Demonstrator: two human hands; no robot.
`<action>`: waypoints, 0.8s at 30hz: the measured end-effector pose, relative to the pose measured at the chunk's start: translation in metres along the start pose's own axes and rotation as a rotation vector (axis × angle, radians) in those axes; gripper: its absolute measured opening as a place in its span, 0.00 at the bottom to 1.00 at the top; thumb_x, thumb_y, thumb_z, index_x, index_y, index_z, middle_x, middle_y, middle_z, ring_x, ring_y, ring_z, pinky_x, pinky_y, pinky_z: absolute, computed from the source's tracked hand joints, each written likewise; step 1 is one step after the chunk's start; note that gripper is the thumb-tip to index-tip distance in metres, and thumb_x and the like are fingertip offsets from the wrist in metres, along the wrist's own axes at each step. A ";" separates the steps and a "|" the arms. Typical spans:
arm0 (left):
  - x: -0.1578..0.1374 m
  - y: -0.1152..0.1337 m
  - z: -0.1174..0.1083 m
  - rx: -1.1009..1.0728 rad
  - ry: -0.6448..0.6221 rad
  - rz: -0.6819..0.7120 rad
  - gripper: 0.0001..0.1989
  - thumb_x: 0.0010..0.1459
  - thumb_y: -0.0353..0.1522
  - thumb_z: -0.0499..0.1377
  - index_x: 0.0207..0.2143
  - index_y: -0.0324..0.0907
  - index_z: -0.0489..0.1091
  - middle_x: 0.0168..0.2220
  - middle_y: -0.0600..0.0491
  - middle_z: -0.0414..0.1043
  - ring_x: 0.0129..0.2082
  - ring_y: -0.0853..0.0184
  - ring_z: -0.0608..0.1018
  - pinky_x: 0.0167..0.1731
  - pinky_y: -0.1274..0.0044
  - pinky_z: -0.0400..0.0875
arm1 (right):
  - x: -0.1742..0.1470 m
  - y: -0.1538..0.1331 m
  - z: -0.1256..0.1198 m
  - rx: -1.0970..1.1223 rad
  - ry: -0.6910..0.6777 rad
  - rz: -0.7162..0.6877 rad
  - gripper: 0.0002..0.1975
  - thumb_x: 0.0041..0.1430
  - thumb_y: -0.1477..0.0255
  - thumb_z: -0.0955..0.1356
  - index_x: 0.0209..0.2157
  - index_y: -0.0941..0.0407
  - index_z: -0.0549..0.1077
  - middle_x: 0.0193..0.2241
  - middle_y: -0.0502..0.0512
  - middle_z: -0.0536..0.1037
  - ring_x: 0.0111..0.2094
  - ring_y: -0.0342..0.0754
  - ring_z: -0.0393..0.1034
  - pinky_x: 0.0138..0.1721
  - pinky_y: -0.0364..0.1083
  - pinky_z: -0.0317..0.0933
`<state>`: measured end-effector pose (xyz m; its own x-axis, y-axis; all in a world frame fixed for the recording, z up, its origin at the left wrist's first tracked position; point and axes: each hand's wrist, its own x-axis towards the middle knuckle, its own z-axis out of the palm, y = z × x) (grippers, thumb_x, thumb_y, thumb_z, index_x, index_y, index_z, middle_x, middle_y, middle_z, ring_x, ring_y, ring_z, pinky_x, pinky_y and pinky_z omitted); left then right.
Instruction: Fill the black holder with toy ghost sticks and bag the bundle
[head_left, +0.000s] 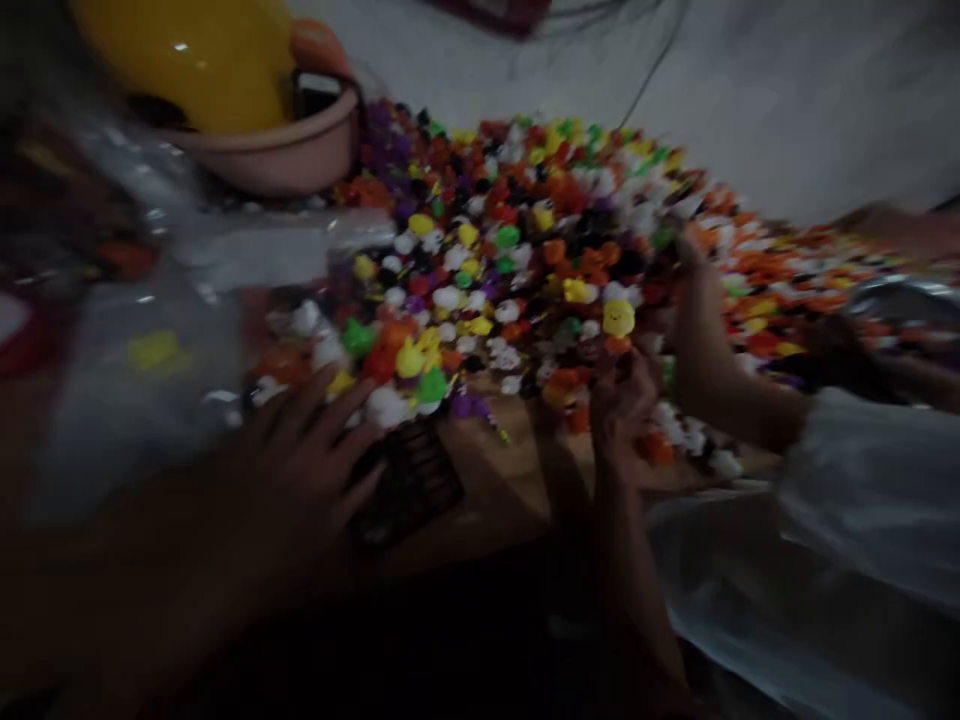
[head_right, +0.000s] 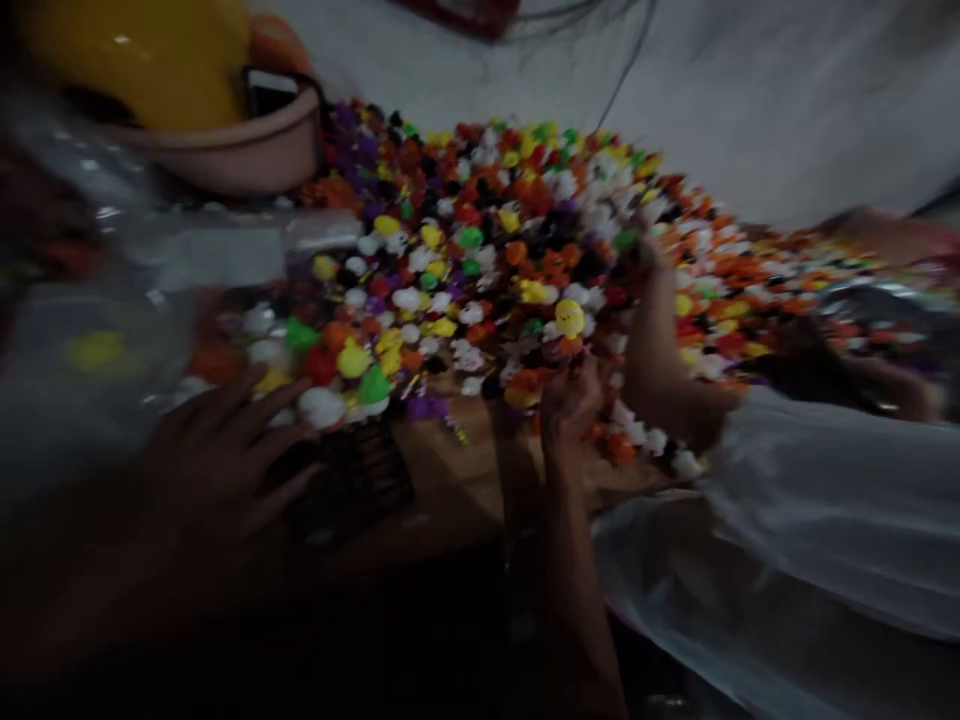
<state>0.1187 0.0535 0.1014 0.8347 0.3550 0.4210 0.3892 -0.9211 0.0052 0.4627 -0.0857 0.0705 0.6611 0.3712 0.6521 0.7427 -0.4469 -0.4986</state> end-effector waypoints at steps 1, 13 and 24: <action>0.002 0.002 -0.007 0.017 -0.044 0.008 0.10 0.65 0.32 0.54 0.44 0.42 0.74 0.60 0.42 0.70 0.65 0.41 0.67 0.54 0.49 0.70 | -0.015 -0.014 0.002 0.005 -0.005 0.021 0.15 0.66 0.63 0.61 0.39 0.60 0.73 0.40 0.67 0.74 0.45 0.60 0.69 0.48 0.62 0.64; -0.001 -0.010 -0.012 -0.090 -0.178 -0.066 0.16 0.59 0.31 0.60 0.50 0.42 0.72 0.67 0.48 0.61 0.71 0.47 0.56 0.67 0.55 0.58 | -0.143 -0.106 0.060 0.690 -0.690 -0.024 0.11 0.61 0.62 0.67 0.39 0.53 0.77 0.37 0.57 0.80 0.38 0.52 0.75 0.43 0.54 0.72; -0.003 -0.016 -0.015 -0.100 -0.209 -0.040 0.17 0.61 0.34 0.60 0.52 0.44 0.69 0.68 0.50 0.60 0.71 0.50 0.55 0.66 0.55 0.60 | -0.147 -0.126 0.054 0.746 -0.734 0.191 0.12 0.61 0.61 0.70 0.39 0.55 0.79 0.38 0.54 0.81 0.39 0.51 0.76 0.43 0.49 0.71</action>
<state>0.1044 0.0650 0.1137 0.8860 0.4074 0.2213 0.3917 -0.9132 0.1126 0.2778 -0.0394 0.0067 0.4907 0.8591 0.1455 0.3322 -0.0301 -0.9427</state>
